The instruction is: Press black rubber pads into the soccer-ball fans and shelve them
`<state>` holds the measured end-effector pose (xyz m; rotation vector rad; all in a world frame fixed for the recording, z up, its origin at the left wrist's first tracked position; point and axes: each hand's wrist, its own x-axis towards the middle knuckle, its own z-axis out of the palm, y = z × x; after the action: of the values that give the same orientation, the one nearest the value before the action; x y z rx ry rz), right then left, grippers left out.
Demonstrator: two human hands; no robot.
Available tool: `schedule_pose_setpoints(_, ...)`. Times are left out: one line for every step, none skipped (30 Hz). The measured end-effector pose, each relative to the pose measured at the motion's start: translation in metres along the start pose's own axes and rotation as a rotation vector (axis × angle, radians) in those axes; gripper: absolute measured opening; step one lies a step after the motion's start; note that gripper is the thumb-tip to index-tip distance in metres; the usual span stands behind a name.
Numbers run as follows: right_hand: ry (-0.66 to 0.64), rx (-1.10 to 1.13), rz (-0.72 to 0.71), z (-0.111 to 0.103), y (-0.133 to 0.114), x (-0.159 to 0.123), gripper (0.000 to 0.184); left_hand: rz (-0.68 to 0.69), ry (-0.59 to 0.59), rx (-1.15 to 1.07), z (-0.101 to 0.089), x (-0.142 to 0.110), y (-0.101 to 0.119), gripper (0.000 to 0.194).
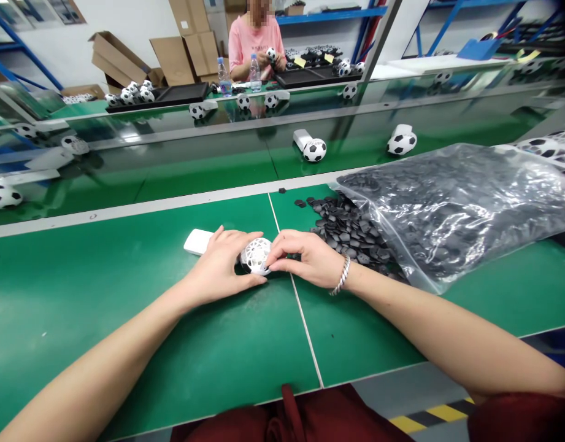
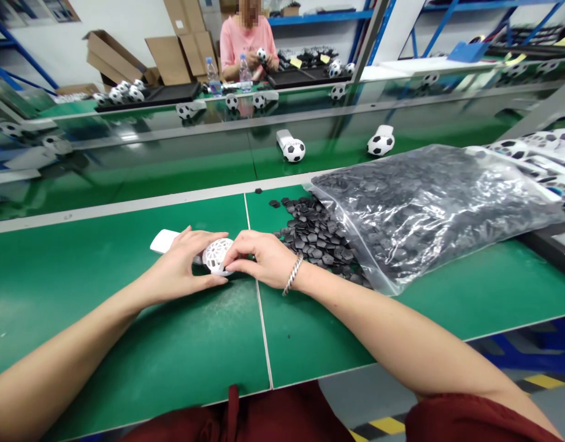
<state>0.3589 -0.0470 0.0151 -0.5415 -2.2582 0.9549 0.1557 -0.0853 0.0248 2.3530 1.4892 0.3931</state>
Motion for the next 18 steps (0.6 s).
schedule_pose_setpoints(0.0,0.01,0.012,0.001,0.001,0.0,0.001,0.002,0.006,-0.001,0.001,0.0,0.0,0.07)
schedule_pose_setpoints(0.001,0.015,0.025,0.002,0.001,0.0,0.001,0.002,0.011,-0.003,0.001,0.0,0.001,0.071)
schedule_pose_setpoints(0.003,0.016,0.038,0.003,0.002,0.0,0.002,0.001,0.016,-0.004,0.002,0.0,0.001,0.072)
schedule_pose_setpoints(0.008,0.012,0.05,0.004,0.002,0.0,0.004,-0.003,0.022,-0.006,0.002,0.0,0.002,0.072)
schedule_pose_setpoints(0.017,0.005,0.056,0.004,0.002,0.0,0.005,-0.008,0.029,-0.005,0.003,0.0,0.002,0.071)
schedule_pose_setpoints(0.035,-0.008,0.057,0.005,0.002,0.0,0.006,-0.016,0.035,-0.002,0.003,0.0,0.003,0.07)
schedule_pose_setpoints(0.057,-0.024,0.057,0.005,0.002,0.0,0.007,-0.025,0.042,0.003,0.004,0.001,0.004,0.069)
schedule_pose_setpoints(0.079,-0.039,0.061,0.006,0.002,-0.001,0.009,-0.035,0.049,0.009,0.004,0.001,0.004,0.068)
schedule_pose_setpoints(0.097,-0.053,0.073,0.006,0.002,-0.001,0.012,-0.044,0.054,0.014,0.004,0.001,0.005,0.067)
schedule_pose_setpoints(0.108,-0.058,0.098,0.007,0.002,-0.001,0.015,-0.052,0.058,0.018,0.005,0.002,0.006,0.065)
schedule_pose_setpoints(0.105,-0.047,0.134,0.008,0.003,-0.001,0.021,-0.057,0.063,0.02,0.005,0.002,0.006,0.064)
schedule_pose_setpoints(0.096,-0.017,0.174,0.008,0.005,-0.001,0.029,-0.061,0.067,0.02,0.005,0.002,0.007,0.062)
schedule_pose_setpoints(0.076,0.036,0.208,0.009,0.006,-0.001,0.036,-0.062,0.071,0.017,0.006,0.001,0.008,0.06)
schedule_pose_setpoints(0.053,0.103,0.231,0.011,0.007,-0.001,0.042,-0.064,0.075,0.011,0.006,0.001,0.009,0.059)
schedule_pose_setpoints(0.032,0.172,0.242,0.012,0.008,-0.001,0.046,-0.064,0.081,0.001,0.006,0.001,0.01,0.057)
schedule_pose_setpoints(0.019,0.229,0.244,0.013,0.009,-0.001,0.047,-0.064,0.089,-0.012,0.006,0.001,0.01,0.055)
schedule_pose_setpoints(0.018,0.268,0.243,0.015,0.009,-0.001,0.046,-0.061,0.096,-0.028,0.007,0.001,0.011,0.054)
schedule_pose_setpoints(0.027,0.284,0.244,0.016,0.009,-0.002,0.044,-0.057,0.104,-0.044,0.007,0.001,0.011,0.052)
